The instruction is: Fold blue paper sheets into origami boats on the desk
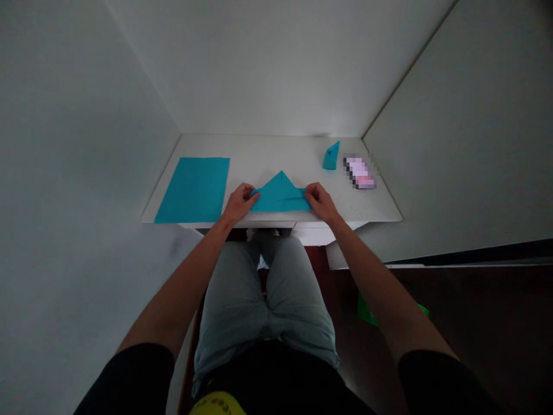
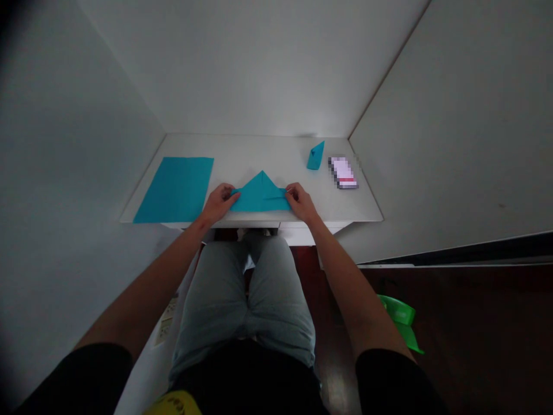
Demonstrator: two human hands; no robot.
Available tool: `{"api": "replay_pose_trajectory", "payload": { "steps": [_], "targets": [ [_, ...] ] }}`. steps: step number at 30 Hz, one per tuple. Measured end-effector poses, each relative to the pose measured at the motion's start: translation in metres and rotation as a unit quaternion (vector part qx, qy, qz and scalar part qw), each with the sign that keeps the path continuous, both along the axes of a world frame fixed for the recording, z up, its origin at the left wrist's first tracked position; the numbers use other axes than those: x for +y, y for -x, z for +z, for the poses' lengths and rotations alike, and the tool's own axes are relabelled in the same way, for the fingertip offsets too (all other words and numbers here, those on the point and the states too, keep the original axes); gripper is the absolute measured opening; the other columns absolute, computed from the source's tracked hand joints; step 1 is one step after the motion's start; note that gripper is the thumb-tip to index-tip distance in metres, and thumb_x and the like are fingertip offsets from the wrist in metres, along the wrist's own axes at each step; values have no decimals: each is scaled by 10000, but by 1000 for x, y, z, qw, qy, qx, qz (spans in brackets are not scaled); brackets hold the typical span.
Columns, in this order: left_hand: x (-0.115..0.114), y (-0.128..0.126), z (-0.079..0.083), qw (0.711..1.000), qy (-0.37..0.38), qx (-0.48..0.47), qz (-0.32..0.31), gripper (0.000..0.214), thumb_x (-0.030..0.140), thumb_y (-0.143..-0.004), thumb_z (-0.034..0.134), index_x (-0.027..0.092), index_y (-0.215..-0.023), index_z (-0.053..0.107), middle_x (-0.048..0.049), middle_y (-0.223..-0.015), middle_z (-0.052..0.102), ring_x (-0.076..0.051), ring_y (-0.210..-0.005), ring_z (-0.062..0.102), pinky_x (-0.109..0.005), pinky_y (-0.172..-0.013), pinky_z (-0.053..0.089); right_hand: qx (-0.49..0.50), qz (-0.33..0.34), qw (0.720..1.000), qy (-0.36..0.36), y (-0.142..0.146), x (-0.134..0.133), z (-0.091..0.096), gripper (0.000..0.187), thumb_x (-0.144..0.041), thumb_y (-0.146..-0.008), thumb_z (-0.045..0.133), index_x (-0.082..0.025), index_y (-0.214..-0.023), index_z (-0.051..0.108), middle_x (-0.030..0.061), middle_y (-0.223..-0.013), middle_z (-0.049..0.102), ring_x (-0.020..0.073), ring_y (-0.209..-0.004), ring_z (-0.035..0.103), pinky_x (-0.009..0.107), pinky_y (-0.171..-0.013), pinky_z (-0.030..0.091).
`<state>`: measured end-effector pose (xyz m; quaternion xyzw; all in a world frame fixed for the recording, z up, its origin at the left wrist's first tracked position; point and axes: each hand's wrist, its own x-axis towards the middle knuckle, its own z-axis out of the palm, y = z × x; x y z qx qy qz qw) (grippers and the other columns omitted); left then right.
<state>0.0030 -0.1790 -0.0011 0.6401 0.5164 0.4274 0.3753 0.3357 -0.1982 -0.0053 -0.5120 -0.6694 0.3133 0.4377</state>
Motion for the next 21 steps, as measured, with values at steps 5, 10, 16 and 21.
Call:
{"api": "replay_pose_trajectory", "payload": {
  "steps": [5,10,16,21],
  "targets": [
    [1,-19,4,998,21,-63,-4,276,409,-945,759,242,-1017,552,22,-826,634,-143,-738,576,-275,-679,448,22,-1,999,24,0,-1,0,449,-635,-911,763,-289,-1142,594,-74,-730,543,145,-622,457,287,-600,382],
    [1,-23,6,996,1,-75,48,236,369,-984,726,252,-1028,526,10,-902,649,-129,-718,555,-264,-645,432,114,0,992,44,-2,2,-2,680,-740,-778,861,-316,-1188,523,-86,-744,589,141,-602,519,278,-564,425],
    [0,-20,5,997,9,-77,4,247,399,-937,758,244,-997,575,-2,-893,673,-134,-709,564,-270,-647,440,124,-26,990,58,-4,6,-4,741,-795,-753,848,-304,-1238,578,-42,-810,674,154,-594,553,308,-548,486],
    [0,-11,6,997,9,-59,-53,310,486,-836,811,224,-962,703,-22,-857,707,-167,-745,612,-308,-699,488,109,-24,991,70,-1,4,0,666,-796,-788,823,-279,-1174,655,-15,-817,700,156,-636,577,288,-554,472]
  ]
}}
